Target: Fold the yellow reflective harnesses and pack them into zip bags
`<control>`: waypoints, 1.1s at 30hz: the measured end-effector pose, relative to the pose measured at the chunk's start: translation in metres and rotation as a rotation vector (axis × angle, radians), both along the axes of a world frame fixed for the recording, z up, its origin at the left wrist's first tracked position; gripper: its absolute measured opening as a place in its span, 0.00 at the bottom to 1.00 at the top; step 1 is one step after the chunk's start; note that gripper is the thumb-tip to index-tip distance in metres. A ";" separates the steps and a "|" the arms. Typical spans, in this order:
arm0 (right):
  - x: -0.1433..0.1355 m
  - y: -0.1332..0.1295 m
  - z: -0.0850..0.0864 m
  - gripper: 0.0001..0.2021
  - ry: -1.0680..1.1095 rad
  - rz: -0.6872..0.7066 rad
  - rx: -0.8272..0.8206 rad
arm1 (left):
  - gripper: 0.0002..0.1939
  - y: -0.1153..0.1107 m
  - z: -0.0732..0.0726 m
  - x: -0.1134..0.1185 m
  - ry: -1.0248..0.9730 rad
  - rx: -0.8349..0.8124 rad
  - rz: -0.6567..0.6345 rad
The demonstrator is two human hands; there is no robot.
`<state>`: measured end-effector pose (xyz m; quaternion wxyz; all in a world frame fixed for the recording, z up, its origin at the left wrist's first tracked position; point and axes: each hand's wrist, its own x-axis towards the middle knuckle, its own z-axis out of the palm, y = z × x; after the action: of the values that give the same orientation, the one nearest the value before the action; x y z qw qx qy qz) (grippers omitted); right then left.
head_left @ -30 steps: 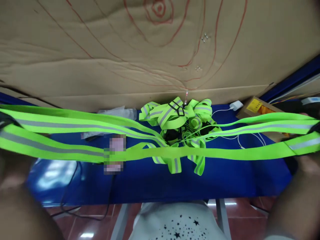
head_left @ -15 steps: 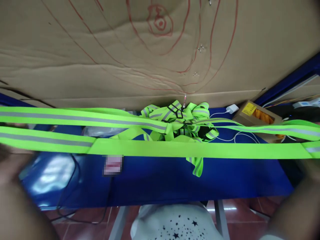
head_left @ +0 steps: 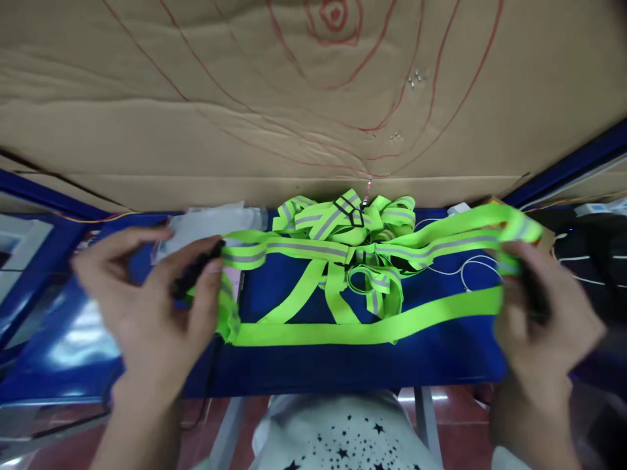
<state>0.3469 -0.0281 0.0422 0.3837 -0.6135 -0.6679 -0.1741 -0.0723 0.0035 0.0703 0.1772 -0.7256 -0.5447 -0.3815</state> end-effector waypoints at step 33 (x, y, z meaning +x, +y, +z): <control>-0.127 0.082 0.067 0.32 -0.256 0.547 -0.173 | 0.42 0.041 0.023 0.116 0.120 -0.082 -0.354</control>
<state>0.2194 0.0541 0.1095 0.2753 -0.4146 -0.8634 -0.0831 0.0432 0.0450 0.0928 0.1095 -0.8381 -0.4120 -0.3403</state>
